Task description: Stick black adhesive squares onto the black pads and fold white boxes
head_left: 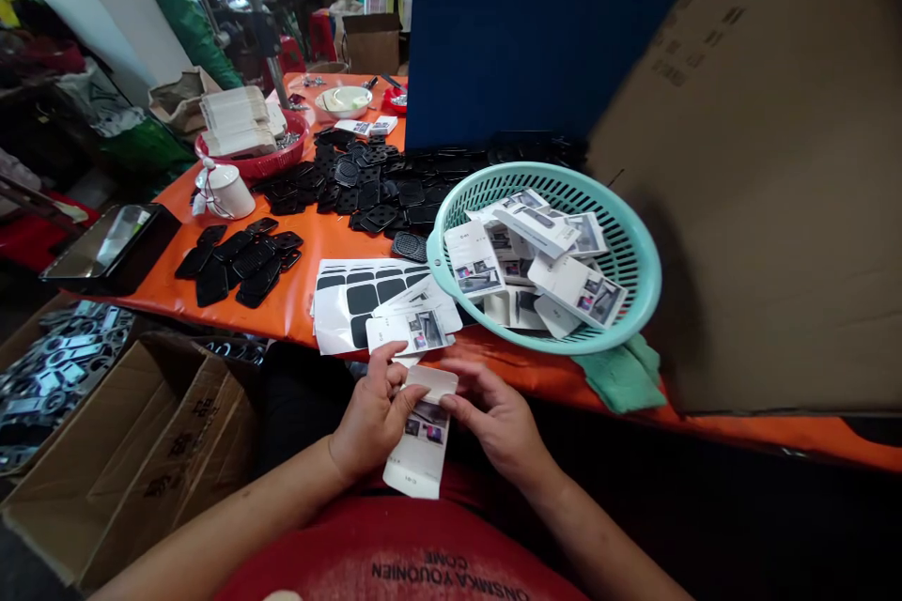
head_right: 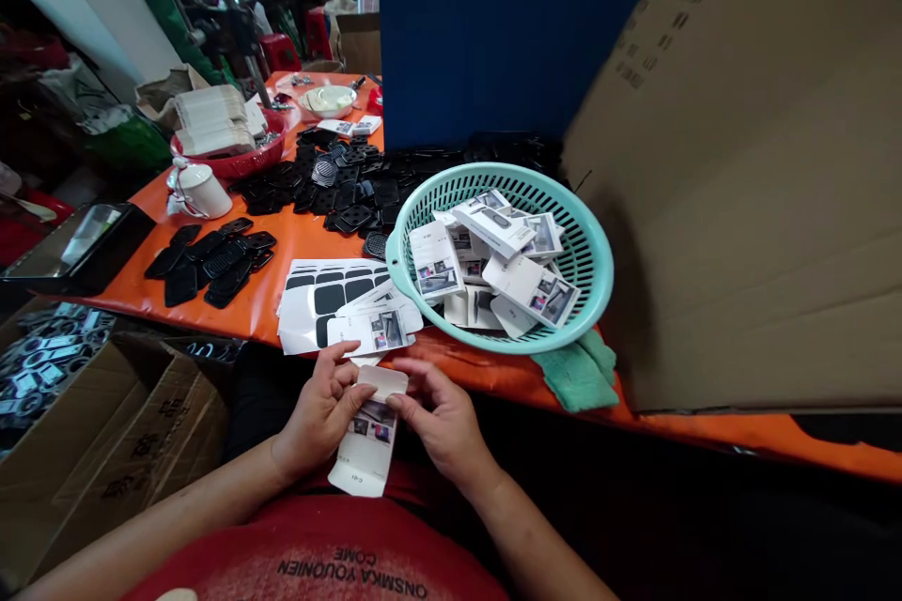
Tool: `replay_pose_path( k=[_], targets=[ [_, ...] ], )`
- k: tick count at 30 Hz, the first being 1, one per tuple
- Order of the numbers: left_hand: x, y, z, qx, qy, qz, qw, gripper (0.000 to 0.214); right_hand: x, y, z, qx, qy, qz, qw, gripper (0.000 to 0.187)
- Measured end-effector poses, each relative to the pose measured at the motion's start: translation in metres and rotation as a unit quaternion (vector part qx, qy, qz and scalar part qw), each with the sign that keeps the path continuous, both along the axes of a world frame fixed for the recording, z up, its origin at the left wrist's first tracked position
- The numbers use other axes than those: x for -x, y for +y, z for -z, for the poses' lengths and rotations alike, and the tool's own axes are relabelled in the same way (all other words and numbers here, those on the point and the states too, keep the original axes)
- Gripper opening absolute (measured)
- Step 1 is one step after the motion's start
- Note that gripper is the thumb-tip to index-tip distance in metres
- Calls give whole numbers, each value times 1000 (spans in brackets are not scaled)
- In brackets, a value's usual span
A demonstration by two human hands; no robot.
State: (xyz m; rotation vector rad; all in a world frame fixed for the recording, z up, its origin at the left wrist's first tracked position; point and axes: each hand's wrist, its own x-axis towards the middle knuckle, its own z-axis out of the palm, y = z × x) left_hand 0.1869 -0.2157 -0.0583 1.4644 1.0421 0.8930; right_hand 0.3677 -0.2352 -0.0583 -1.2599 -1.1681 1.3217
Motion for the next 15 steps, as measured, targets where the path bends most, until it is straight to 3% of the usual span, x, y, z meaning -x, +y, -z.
replay_pose_path(
  k=[3,6,10,13,15],
  targets=[
    [0,2,8,-4,22,8,1000,24,-5,2,2,-62,-37,-38,997,18],
    [4,3,5,-36,64,18,997,25,-9,0,-1,-126,-69,-54,988,17],
    [1,5,-11,-21,84,29,996,24,-10,0,-11,-31,-67,-50,996,19],
    [-5,8,-22,46,46,26,998,22,-10,3,-18,49,-39,-51,997,21],
    [-7,10,-25,103,1,19,995,22,-11,4,-20,54,-42,-48,996,21]
  ],
)
